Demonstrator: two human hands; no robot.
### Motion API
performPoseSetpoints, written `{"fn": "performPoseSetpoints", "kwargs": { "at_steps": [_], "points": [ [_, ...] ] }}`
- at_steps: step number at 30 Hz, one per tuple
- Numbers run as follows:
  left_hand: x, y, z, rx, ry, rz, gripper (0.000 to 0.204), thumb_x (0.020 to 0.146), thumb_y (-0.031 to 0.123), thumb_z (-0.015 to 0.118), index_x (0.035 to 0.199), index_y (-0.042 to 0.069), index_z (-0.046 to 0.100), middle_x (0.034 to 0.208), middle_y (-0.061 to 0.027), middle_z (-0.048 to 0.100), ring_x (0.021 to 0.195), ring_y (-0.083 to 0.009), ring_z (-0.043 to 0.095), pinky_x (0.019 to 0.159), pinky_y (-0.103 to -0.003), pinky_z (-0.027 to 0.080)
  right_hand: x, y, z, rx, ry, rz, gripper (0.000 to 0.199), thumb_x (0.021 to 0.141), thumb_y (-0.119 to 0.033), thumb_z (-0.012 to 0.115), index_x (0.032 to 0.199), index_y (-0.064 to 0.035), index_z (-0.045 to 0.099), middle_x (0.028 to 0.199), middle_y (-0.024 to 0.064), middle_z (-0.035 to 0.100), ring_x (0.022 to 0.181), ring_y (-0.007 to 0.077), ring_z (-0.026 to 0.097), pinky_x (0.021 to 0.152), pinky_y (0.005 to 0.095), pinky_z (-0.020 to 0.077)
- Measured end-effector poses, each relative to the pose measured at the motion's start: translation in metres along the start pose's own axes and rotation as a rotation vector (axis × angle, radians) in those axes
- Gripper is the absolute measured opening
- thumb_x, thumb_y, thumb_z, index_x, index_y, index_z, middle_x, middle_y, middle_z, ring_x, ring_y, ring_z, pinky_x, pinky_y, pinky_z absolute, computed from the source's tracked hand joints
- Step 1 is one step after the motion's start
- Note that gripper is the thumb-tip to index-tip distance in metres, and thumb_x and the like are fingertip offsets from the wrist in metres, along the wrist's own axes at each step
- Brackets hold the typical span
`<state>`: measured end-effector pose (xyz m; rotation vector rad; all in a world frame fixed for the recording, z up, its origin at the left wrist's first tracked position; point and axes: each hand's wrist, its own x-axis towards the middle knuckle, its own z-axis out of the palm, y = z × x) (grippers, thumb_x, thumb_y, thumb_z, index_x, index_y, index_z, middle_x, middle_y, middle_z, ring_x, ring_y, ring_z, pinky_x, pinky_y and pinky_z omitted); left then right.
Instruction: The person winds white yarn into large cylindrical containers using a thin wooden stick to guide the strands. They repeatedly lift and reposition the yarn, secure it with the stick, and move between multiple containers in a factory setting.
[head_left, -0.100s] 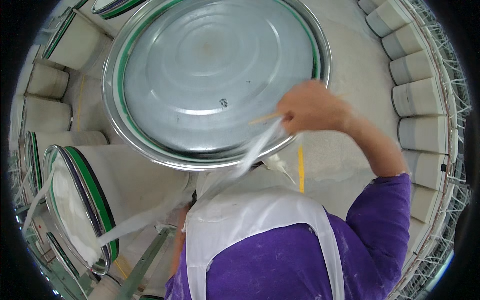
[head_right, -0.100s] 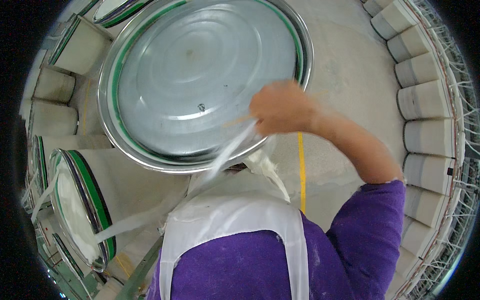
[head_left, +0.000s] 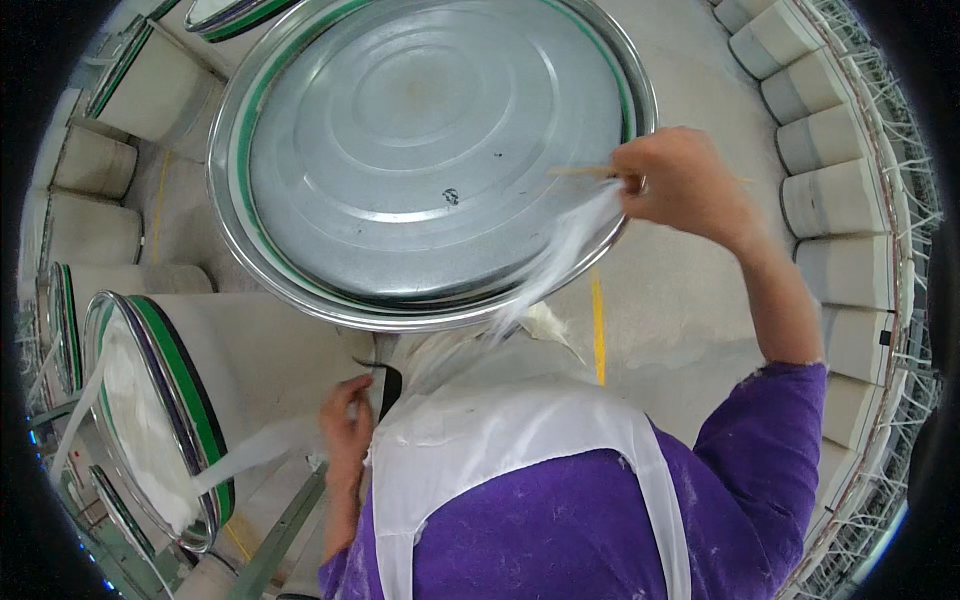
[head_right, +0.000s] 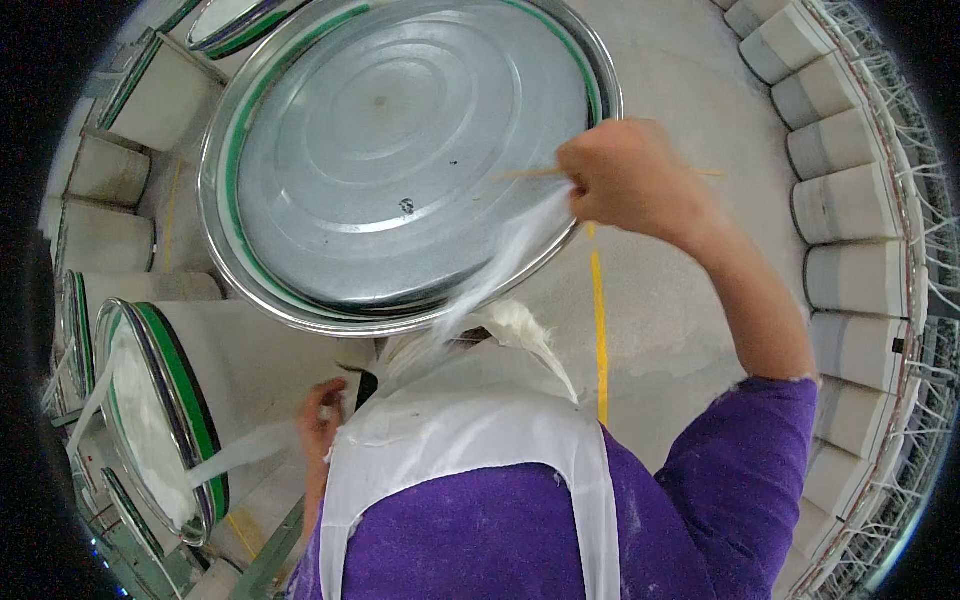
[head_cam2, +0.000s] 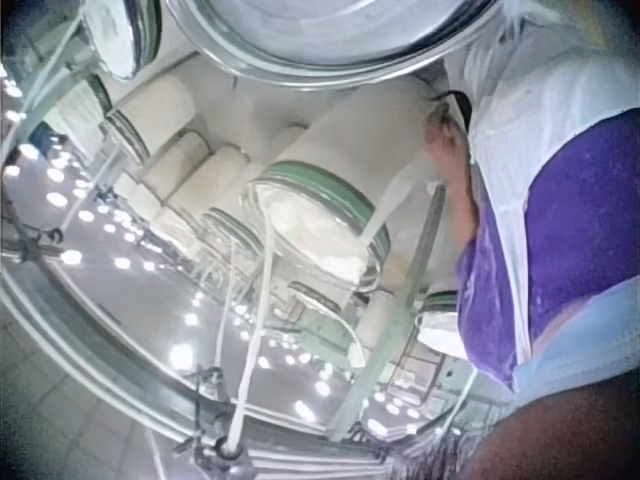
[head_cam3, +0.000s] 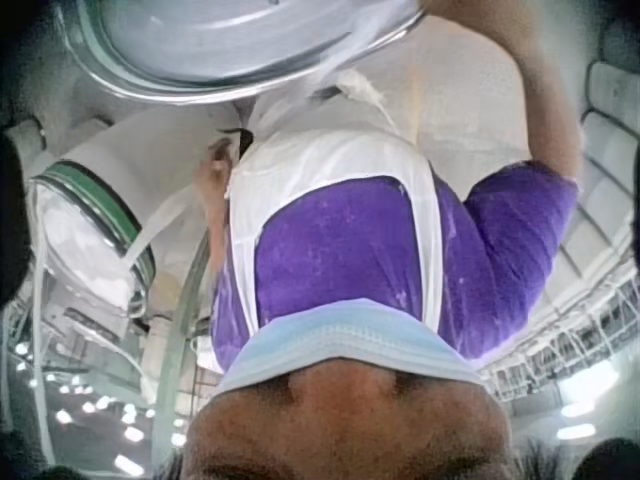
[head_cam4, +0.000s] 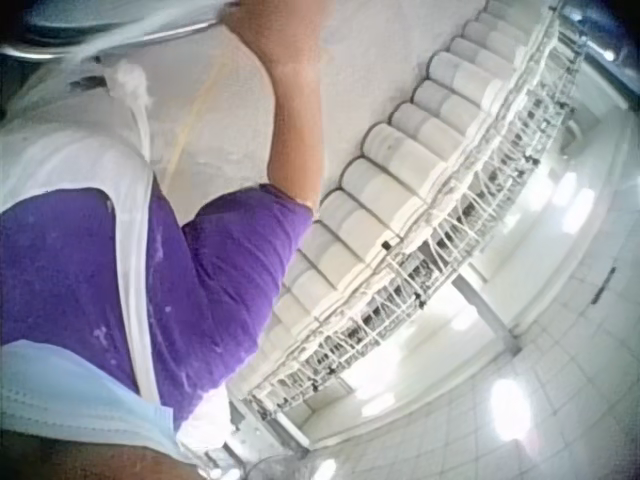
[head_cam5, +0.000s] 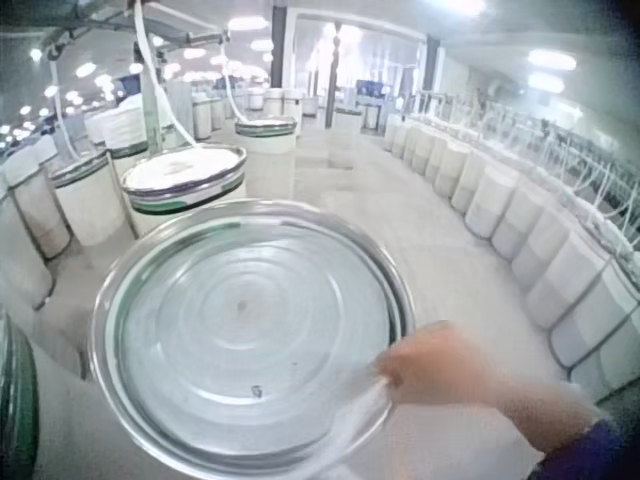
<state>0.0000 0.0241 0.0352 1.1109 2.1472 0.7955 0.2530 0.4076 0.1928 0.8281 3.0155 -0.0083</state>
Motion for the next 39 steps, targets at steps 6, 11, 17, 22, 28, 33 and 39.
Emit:
{"fn": "performPoseSetpoints", "kwargs": {
  "at_steps": [6,11,17,22,28,33,39],
  "points": [
    [0.123,0.104,-0.066,0.693,0.328,0.827,0.059,0.066,0.023,0.081,0.119,0.009,0.057,0.122,-0.0095,0.062,0.115,-0.0271,0.057,0.097,-0.048,0.042,0.001,0.029,0.011,0.246,0.245,-0.021,0.007,0.077,-0.007,0.063,0.071,-0.0060,0.060,0.077,0.0092,0.064,0.068,0.0274,0.062,0.060,0.0389,0.0492],
    [0.250,0.155,-0.074,0.592,-0.025,1.158,0.031,0.062,0.029,0.080,0.081,0.010,0.064,0.091,-0.0016,0.069,0.082,-0.0238,0.066,0.070,-0.037,0.053,0.038,0.067,0.029,0.007,0.220,0.073,0.006,0.079,-0.003,0.056,0.075,-0.0024,0.060,0.071,0.0114,0.053,0.063,0.0302,0.055,0.058,0.0373,0.0472],
    [0.345,0.163,-0.048,0.524,-0.027,1.223,0.032,0.064,0.033,0.079,0.069,0.011,0.056,0.073,-0.0014,0.061,0.068,-0.0230,0.061,0.059,-0.036,0.048,0.025,0.123,0.040,1.203,0.288,0.287,0.008,0.072,-0.012,0.061,0.073,-0.0039,0.059,0.070,0.0023,0.056,0.060,0.0133,0.053,0.053,0.0280,0.0406],
    [0.400,0.162,-0.027,0.463,0.028,1.302,0.033,0.066,0.036,0.077,0.069,0.012,0.055,0.065,-0.0021,0.054,0.063,-0.0234,0.057,0.056,-0.036,0.045,-0.001,0.063,0.137,1.474,0.281,0.849,0.009,0.073,-0.013,0.057,0.076,-0.0075,0.064,0.063,-0.0030,0.053,0.051,0.0058,0.044,0.047,0.0200,0.0327],
    [0.527,0.242,-0.020,0.573,-0.016,1.311,0.034,0.066,0.037,0.079,0.082,0.009,0.068,0.077,-0.0016,0.068,0.064,-0.0213,0.062,0.058,-0.034,0.048,0.095,0.140,0.123,1.407,0.762,1.014,0.010,0.072,-0.004,0.050,0.078,-0.0049,0.058,0.065,-0.0034,0.050,0.055,0.0051,0.041,0.048,0.0206,0.0305],
    [0.586,0.280,0.024,0.486,-0.013,1.355,0.034,0.065,0.037,0.081,0.078,0.009,0.068,0.075,-0.0017,0.068,0.064,-0.0209,0.063,0.056,-0.034,0.047,0.175,0.265,0.078,0.582,0.769,0.663,0.019,0.086,-0.020,0.059,0.086,-0.0022,0.064,0.063,0.0056,0.054,0.055,0.0178,0.051,0.053,0.0327,0.0398],
    [0.639,0.354,0.068,0.509,0.053,1.305,0.034,0.060,0.036,0.081,0.076,0.012,0.064,0.075,-0.0014,0.067,0.061,-0.0222,0.060,0.056,-0.036,0.045,0.213,0.411,0.082,0.491,0.529,0.798,0.032,0.093,-0.030,0.060,0.085,0.0008,0.065,0.068,0.0141,0.061,0.059,0.0271,0.055,0.057,0.0376,0.0424]
  ]
}}
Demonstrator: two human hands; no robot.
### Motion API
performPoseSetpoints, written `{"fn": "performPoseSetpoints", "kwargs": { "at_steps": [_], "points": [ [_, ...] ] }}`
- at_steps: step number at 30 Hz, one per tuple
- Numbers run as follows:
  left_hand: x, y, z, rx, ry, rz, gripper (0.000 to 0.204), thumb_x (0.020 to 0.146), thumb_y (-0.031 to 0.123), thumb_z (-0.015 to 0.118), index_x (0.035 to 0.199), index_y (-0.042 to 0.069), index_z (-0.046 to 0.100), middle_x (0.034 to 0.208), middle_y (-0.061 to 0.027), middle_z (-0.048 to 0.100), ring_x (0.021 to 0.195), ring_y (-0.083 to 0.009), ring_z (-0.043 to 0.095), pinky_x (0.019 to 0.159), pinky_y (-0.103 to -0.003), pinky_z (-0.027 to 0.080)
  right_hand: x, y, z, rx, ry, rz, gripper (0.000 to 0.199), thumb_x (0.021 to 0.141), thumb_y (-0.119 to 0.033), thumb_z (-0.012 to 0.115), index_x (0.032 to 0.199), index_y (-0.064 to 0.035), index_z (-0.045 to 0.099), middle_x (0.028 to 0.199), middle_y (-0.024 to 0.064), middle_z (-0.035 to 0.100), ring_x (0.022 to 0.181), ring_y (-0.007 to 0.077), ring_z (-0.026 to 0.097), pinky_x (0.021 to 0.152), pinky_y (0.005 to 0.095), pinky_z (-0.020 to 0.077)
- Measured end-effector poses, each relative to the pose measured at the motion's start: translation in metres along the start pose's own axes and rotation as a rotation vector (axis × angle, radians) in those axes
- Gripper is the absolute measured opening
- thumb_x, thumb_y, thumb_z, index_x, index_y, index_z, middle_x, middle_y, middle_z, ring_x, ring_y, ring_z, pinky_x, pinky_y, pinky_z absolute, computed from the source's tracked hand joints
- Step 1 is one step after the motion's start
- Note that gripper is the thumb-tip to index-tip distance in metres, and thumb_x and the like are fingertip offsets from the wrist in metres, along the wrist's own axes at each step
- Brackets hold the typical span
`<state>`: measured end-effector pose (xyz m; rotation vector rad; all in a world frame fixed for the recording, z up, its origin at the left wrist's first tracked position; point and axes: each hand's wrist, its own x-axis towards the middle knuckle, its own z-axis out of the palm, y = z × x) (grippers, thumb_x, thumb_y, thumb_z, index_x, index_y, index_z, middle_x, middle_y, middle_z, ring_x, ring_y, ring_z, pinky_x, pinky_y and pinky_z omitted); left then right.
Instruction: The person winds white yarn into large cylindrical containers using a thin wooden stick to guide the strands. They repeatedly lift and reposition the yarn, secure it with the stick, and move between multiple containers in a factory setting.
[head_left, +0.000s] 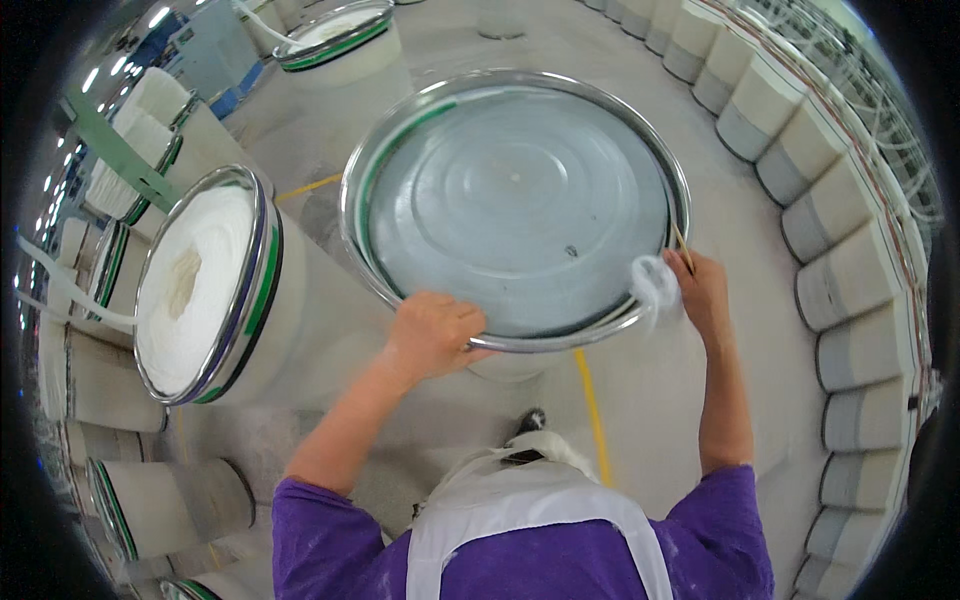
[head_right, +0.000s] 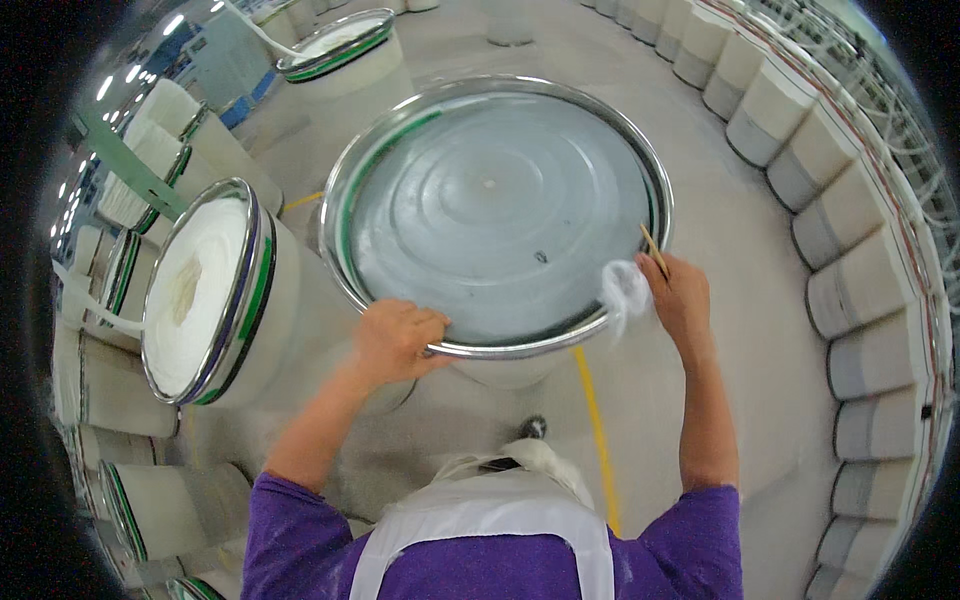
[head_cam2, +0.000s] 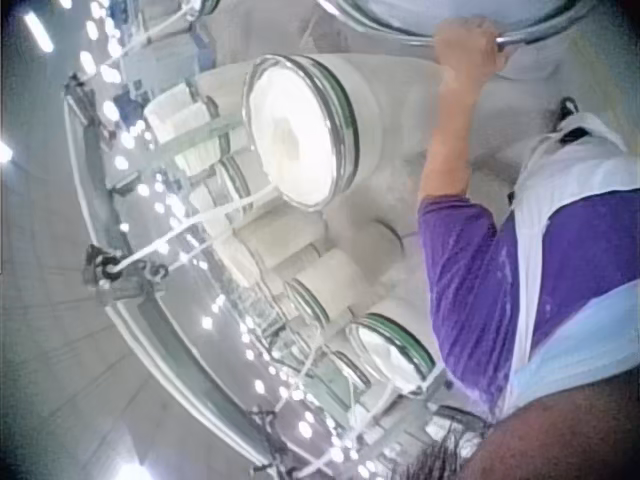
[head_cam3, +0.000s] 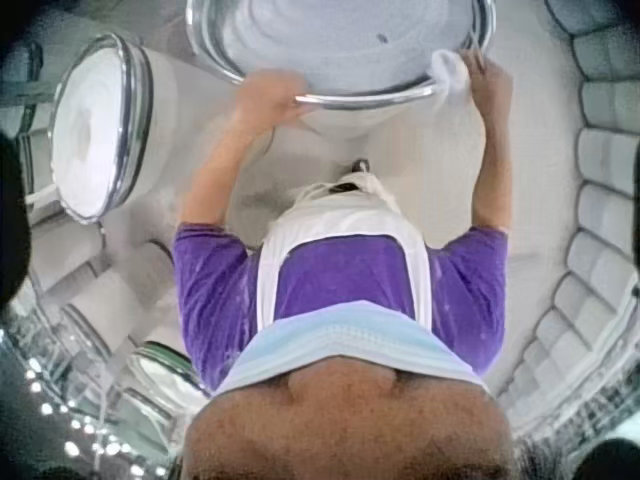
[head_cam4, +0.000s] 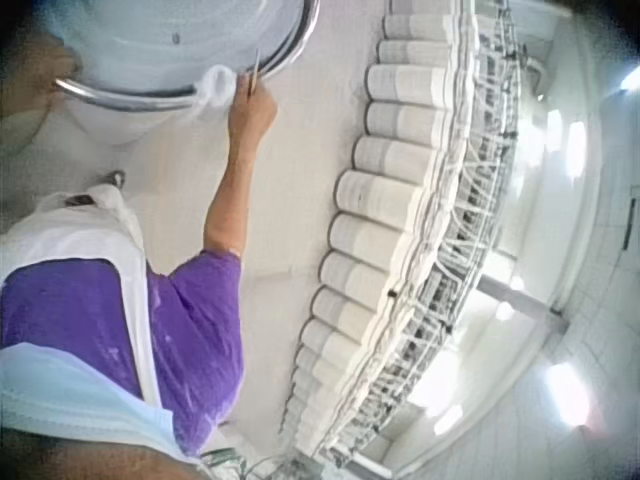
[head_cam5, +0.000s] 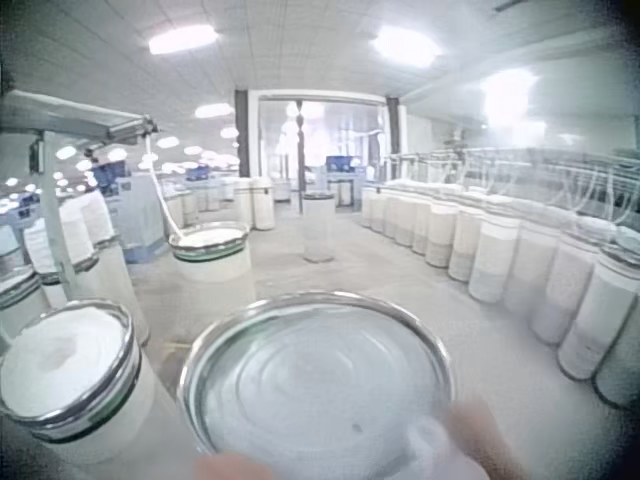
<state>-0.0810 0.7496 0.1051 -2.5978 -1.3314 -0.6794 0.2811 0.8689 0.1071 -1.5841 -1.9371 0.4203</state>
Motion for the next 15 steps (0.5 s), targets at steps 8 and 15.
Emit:
{"fn": "performPoseSetpoints", "kwargs": {
  "at_steps": [8,15],
  "points": [
    [0.165,-0.063,0.071,0.113,0.037,-0.057,0.043,0.061,0.045,0.077,0.065,0.012,0.050,0.060,-0.0018,0.052,0.054,-0.0227,0.054,0.050,-0.037,0.039,0.123,0.087,0.011,0.564,0.241,-0.020,0.022,0.097,-0.018,0.058,0.086,-0.0001,0.065,0.066,-0.0017,0.056,0.059,0.0068,0.046,0.054,0.0243,0.0390],
    [0.307,-0.163,0.152,0.073,0.143,-0.033,0.047,0.062,0.048,0.077,0.066,0.011,0.049,0.058,-0.0023,0.052,0.053,-0.0251,0.055,0.048,-0.038,0.039,0.126,0.148,0.059,0.794,-0.463,0.395,0.014,0.093,-0.016,0.062,0.092,-0.0034,0.068,0.075,-0.0021,0.062,0.064,0.0074,0.054,0.056,0.0250,0.0463]
  ]
}}
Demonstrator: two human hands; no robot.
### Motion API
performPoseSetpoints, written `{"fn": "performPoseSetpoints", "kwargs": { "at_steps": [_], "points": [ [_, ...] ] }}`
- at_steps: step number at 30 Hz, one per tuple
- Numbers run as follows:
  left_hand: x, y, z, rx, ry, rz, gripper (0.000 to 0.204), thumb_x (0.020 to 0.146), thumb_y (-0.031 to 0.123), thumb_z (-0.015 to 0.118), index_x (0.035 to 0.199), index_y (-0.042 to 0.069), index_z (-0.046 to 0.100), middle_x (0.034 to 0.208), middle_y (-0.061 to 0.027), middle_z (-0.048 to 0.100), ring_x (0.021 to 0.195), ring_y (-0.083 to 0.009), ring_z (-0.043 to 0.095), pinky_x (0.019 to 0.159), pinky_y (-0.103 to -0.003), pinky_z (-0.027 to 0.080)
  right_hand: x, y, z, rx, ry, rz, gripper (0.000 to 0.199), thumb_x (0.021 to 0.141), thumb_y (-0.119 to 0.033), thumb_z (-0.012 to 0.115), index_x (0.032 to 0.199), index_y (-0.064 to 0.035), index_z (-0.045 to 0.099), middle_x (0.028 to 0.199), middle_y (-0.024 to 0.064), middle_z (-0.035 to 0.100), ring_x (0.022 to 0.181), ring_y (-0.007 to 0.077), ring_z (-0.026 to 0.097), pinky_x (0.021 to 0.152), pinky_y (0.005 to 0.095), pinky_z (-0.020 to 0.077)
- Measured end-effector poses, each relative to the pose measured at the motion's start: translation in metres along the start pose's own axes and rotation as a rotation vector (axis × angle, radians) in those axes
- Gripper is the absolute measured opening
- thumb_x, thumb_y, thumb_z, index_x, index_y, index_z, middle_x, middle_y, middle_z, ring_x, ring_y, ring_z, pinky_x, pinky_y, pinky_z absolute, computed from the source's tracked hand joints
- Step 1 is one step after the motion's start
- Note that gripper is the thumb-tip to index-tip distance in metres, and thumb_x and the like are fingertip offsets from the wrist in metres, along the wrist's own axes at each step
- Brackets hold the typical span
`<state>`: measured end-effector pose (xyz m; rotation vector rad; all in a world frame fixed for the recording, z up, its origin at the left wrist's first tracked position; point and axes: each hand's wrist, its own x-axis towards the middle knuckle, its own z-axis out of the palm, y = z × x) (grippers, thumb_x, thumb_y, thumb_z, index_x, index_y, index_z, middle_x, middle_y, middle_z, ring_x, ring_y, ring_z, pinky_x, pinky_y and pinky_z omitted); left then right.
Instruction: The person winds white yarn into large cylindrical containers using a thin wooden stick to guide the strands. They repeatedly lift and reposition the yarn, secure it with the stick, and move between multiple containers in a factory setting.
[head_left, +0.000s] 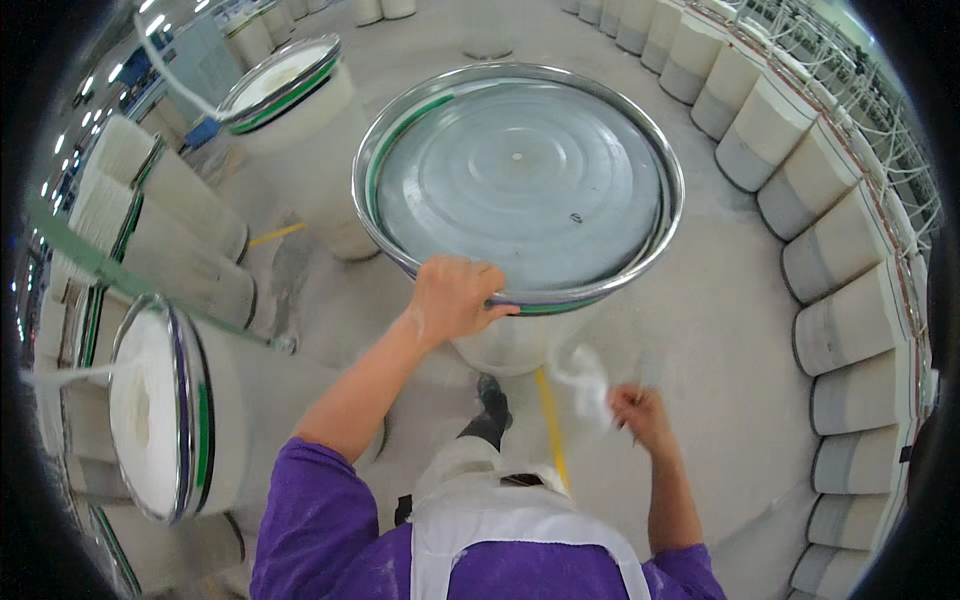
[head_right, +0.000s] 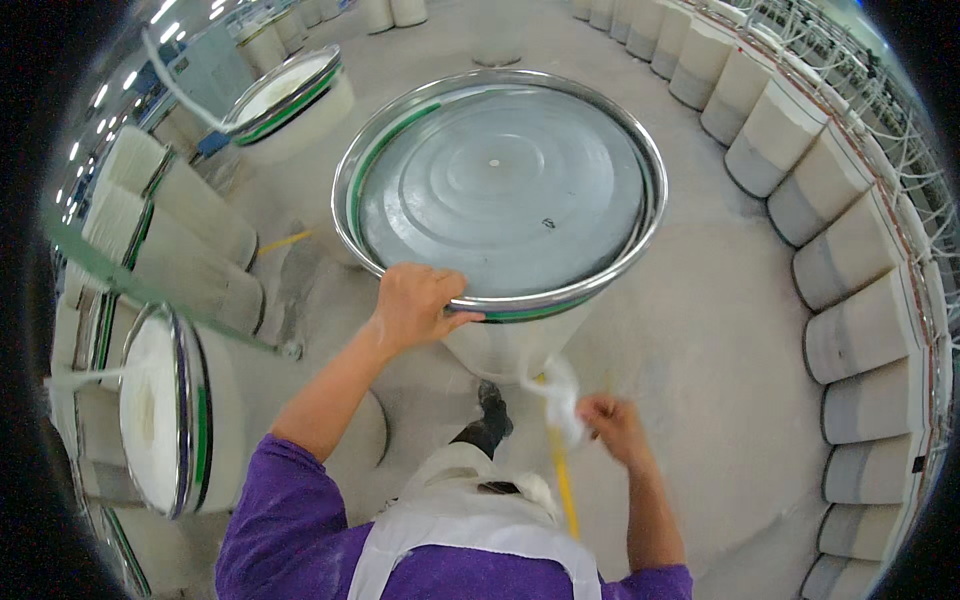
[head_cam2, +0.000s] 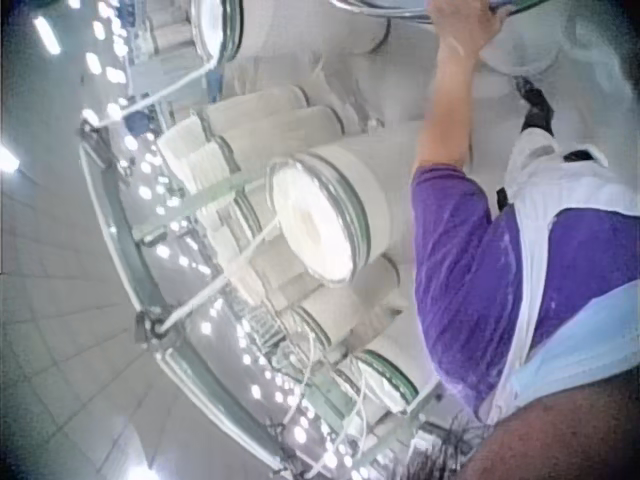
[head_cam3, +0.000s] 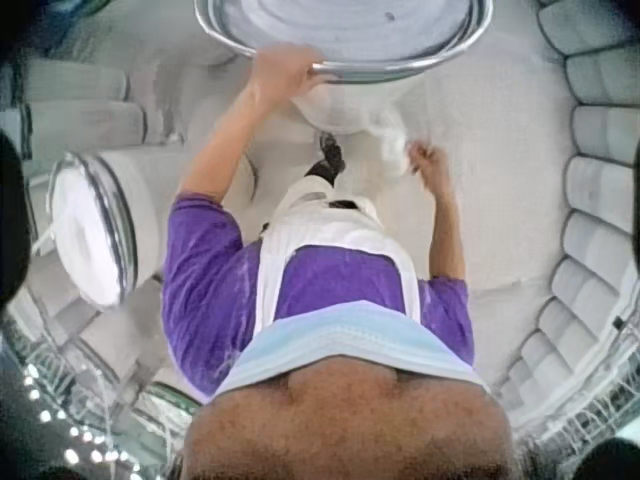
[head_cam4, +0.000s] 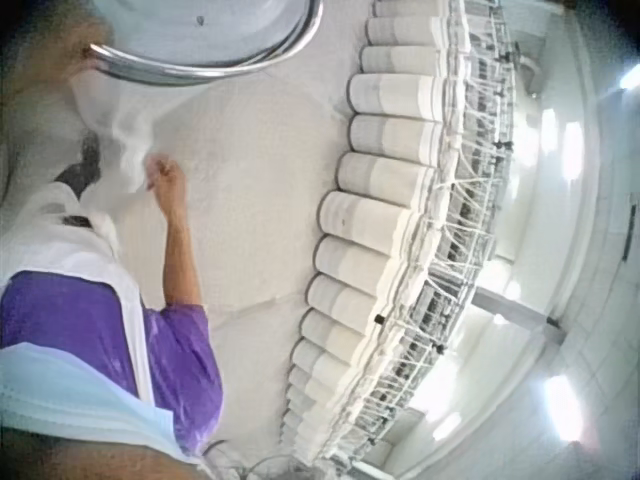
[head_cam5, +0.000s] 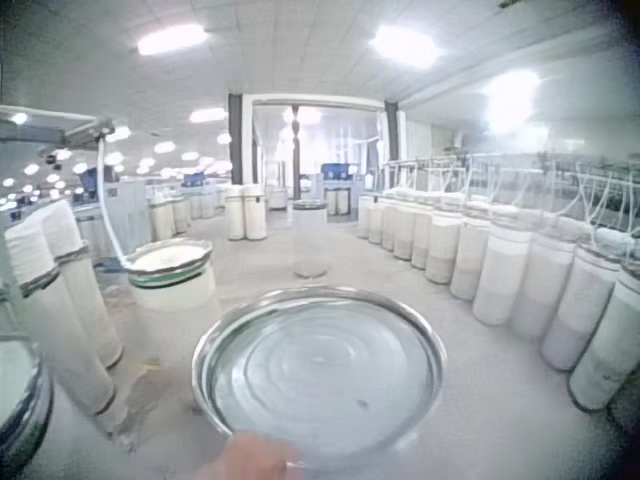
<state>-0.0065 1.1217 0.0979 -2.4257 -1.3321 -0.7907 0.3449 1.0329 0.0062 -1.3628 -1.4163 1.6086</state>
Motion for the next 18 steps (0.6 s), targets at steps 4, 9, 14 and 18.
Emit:
{"fn": "performPoseSetpoints", "kwargs": {
  "at_steps": [4,9,14,18],
  "points": [
    [0.105,-0.086,0.070,0.020,0.065,0.055,0.047,0.063,0.049,0.078,0.067,0.011,0.051,0.059,-0.0028,0.053,0.055,-0.0263,0.056,0.049,-0.039,0.040,0.033,0.081,0.000,-0.173,-0.178,0.347,0.027,0.090,-0.028,0.066,0.100,-0.0040,0.071,0.077,-0.0010,0.065,0.066,0.0079,0.055,0.061,0.0276,0.0473],
    [0.264,-0.210,0.168,0.047,-0.063,-0.010,0.040,0.066,0.044,0.078,0.088,0.014,0.062,0.081,-0.0053,0.064,0.070,-0.0274,0.063,0.062,-0.041,0.047,0.080,0.162,0.007,-0.734,-0.228,0.522,0.039,0.090,-0.039,0.053,0.109,-0.0079,0.067,0.097,0.0196,0.069,0.091,0.0308,0.066,0.082,0.0401,0.0494],
    [0.364,-0.267,0.293,0.406,0.006,-0.295,0.062,0.080,0.039,0.068,0.133,0.012,0.049,0.134,-0.0146,0.052,0.119,-0.0323,0.052,0.099,-0.047,0.040,0.124,0.167,0.003,-0.606,0.015,0.720,0.037,0.088,-0.036,0.056,0.107,-0.0061,0.066,0.094,0.0191,0.069,0.090,0.0307,0.066,0.080,0.0400,0.0497],
    [0.281,-0.223,0.389,-0.182,-0.666,-0.382,0.054,0.088,0.031,0.059,0.137,0.011,0.048,0.141,-0.0162,0.046,0.134,-0.0347,0.037,0.110,-0.053,0.029,0.182,0.137,-0.014,-0.633,0.074,0.694,0.035,0.087,-0.034,0.059,0.105,-0.0046,0.066,0.092,0.0187,0.069,0.090,0.0305,0.066,0.078,0.0400,0.0501]
  ]
}}
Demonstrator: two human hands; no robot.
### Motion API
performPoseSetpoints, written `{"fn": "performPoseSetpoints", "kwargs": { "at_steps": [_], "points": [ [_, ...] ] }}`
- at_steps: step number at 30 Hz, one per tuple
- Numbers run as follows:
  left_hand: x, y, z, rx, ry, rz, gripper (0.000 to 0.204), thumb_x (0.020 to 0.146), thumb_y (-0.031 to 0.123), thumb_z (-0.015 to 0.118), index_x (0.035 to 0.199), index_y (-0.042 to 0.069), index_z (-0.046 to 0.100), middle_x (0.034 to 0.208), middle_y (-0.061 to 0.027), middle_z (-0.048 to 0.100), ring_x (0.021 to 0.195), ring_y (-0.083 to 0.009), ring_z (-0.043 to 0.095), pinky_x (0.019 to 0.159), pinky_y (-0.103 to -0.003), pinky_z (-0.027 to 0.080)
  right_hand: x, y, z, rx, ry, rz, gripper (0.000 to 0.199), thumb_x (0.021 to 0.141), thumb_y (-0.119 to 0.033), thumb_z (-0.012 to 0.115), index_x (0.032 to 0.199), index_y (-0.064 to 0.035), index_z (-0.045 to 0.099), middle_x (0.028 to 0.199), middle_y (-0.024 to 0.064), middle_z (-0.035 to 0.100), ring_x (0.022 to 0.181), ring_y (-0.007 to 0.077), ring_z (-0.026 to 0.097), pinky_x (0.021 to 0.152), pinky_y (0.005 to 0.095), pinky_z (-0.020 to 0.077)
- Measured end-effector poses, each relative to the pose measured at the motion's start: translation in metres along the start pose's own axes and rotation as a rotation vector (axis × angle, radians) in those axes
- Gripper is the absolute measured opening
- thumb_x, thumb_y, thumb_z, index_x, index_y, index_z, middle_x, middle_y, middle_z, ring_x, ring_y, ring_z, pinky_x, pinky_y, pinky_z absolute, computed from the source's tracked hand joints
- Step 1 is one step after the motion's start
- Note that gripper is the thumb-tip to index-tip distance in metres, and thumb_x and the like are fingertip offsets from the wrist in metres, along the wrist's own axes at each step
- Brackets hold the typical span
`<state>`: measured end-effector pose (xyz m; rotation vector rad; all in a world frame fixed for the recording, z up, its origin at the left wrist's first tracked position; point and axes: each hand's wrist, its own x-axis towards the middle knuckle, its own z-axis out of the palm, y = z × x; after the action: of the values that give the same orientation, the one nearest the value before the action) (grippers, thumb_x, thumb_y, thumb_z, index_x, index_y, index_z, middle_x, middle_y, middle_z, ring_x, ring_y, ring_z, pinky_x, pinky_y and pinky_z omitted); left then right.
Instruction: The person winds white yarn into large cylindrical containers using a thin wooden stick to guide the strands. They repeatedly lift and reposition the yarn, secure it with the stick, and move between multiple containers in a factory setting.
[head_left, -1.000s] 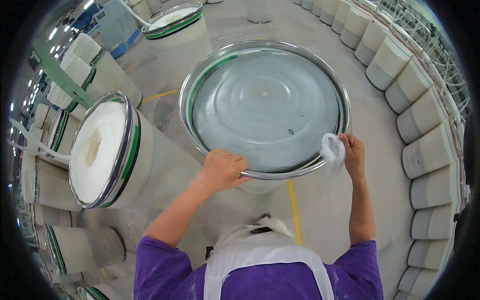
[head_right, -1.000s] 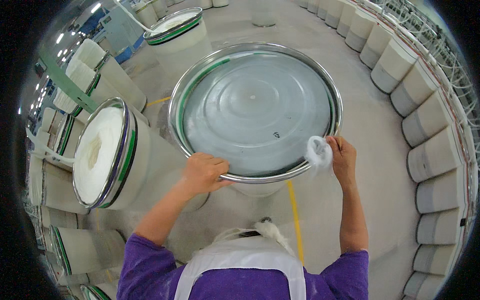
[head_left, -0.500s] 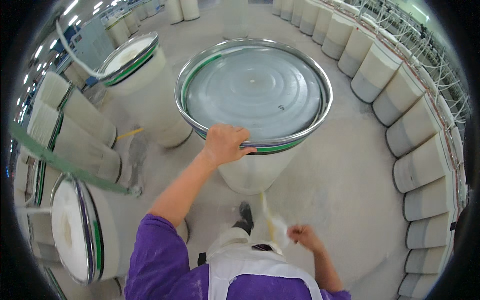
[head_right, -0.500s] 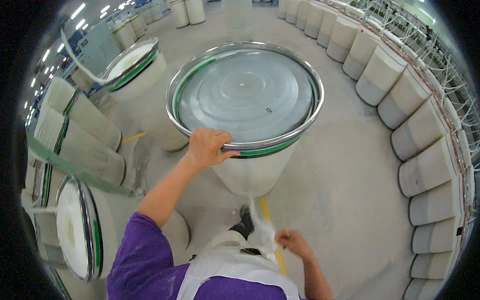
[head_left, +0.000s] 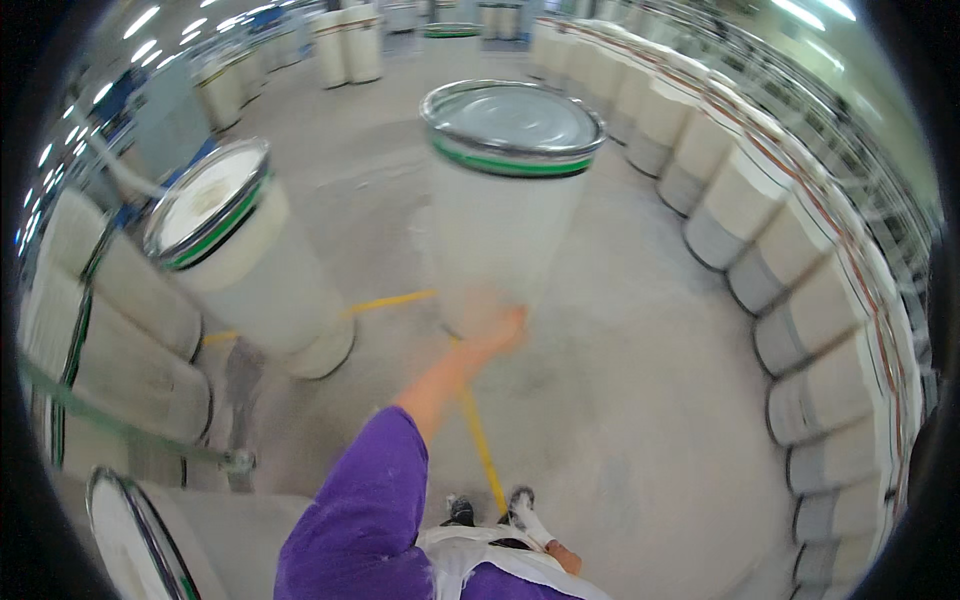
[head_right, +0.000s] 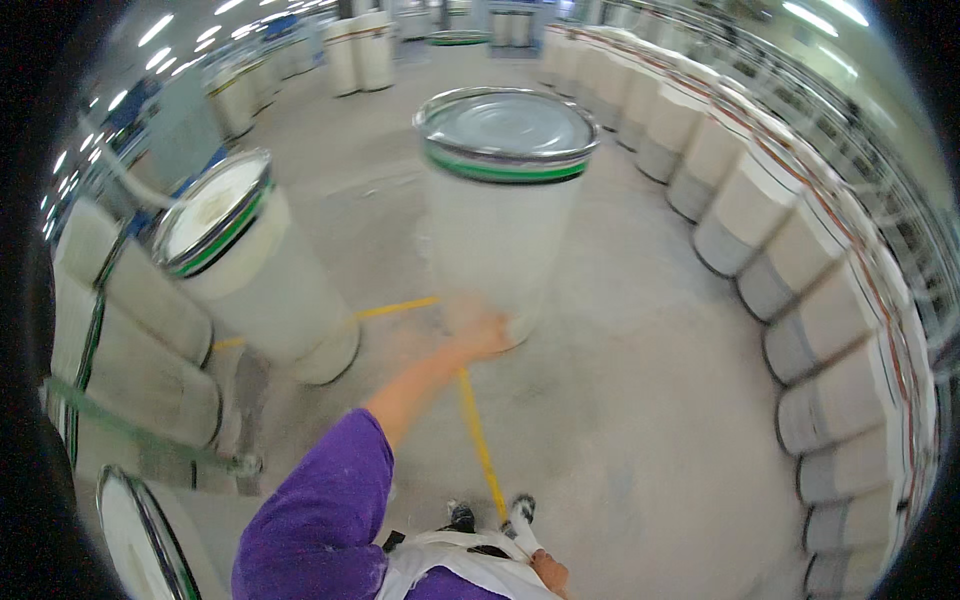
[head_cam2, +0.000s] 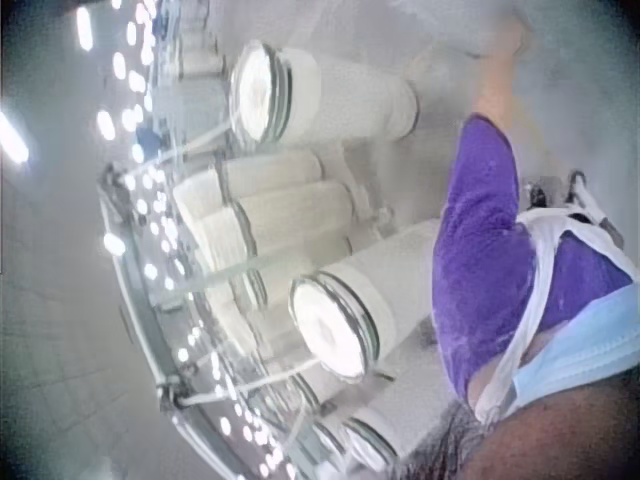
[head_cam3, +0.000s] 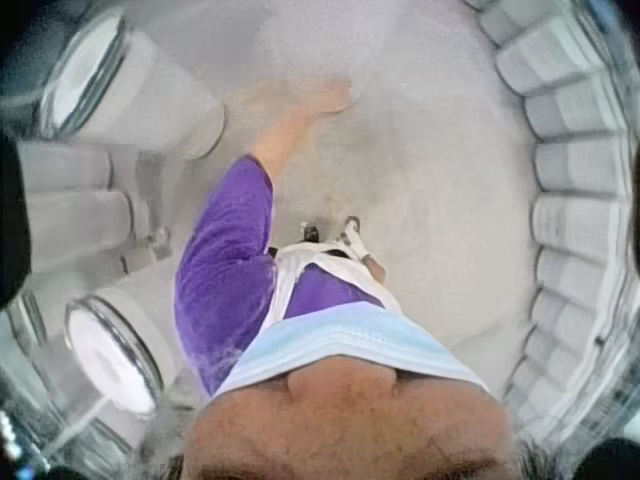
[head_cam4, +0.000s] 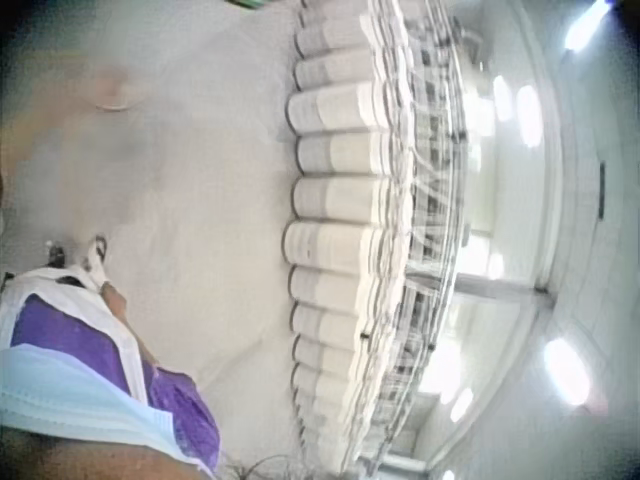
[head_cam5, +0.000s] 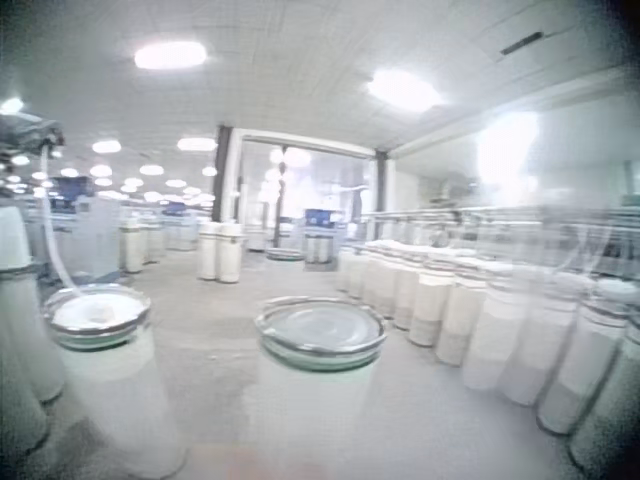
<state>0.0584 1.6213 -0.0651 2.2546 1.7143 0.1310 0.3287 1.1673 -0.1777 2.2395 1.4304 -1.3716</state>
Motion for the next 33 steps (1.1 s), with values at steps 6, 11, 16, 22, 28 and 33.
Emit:
{"fn": "performPoseSetpoints", "kwargs": {
  "at_steps": [6,11,16,22,28,33],
  "points": [
    [-0.284,-0.076,0.181,-0.105,-0.133,0.061,0.063,0.079,0.009,0.060,0.139,0.007,0.043,0.129,-0.0201,0.056,0.115,-0.0351,0.057,0.094,-0.046,0.047,0.074,-0.052,-0.085,-0.201,-0.105,-0.330,0.034,0.084,-0.031,0.063,0.102,-0.0025,0.065,0.088,0.0181,0.069,0.088,0.0303,0.067,0.075,0.0400,0.0505],
    [-0.582,-0.067,0.192,-0.222,-0.659,-1.005,0.047,0.080,0.032,0.067,0.119,0.007,0.060,0.113,-0.0189,0.064,0.106,-0.0355,0.061,0.089,-0.051,0.048,0.195,-0.136,-0.178,-0.168,-0.481,-0.493,0.036,0.075,-0.013,0.070,0.109,-0.0036,0.065,0.084,0.0078,0.067,0.070,0.0158,0.060,0.062,0.0308,0.0487],
    [-0.724,0.049,0.173,-0.593,0.197,-1.849,0.053,0.080,0.035,0.069,0.122,0.004,0.060,0.113,-0.0192,0.065,0.102,-0.0351,0.063,0.091,-0.043,0.049,0.271,-0.297,-0.192,-0.284,-0.190,-0.898,0.014,0.085,-0.011,0.059,0.092,-0.0006,0.064,0.075,0.0062,0.062,0.065,0.0145,0.057,0.060,0.0295,0.0455],
    [-0.718,0.101,0.154,-0.584,0.451,-1.749,0.051,0.084,0.031,0.068,0.125,0.003,0.058,0.117,-0.0169,0.065,0.106,-0.0330,0.062,0.092,-0.041,0.049,0.141,-0.503,-0.043,0.007,-0.570,-1.077,0.022,0.092,-0.025,0.060,0.097,-0.0035,0.060,0.065,0.0002,0.052,0.045,0.0055,0.039,0.040,0.0220,0.0288],
    [-0.714,0.040,0.155,-0.535,0.423,-1.645,0.046,0.087,0.028,0.064,0.126,0.005,0.057,0.123,-0.0165,0.061,0.116,-0.0345,0.056,0.098,-0.044,0.044,-0.036,-0.539,0.134,-0.206,-0.976,-1.048,0.030,0.098,-0.033,0.053,0.099,-0.0034,0.059,0.061,-0.0003,0.050,0.044,0.0053,0.038,0.039,0.0210,0.0268],
    [-0.711,-0.050,0.126,-0.577,0.526,-1.534,0.044,0.087,0.029,0.063,0.125,0.008,0.058,0.120,-0.0169,0.062,0.110,-0.0350,0.059,0.093,-0.046,0.046,-0.082,-0.570,0.207,-0.248,-1.126,-1.103,0.039,0.100,-0.040,0.047,0.100,-0.0026,0.060,0.061,0.0010,0.053,0.044,0.0065,0.042,0.040,0.0206,0.0313]
  ]
}}
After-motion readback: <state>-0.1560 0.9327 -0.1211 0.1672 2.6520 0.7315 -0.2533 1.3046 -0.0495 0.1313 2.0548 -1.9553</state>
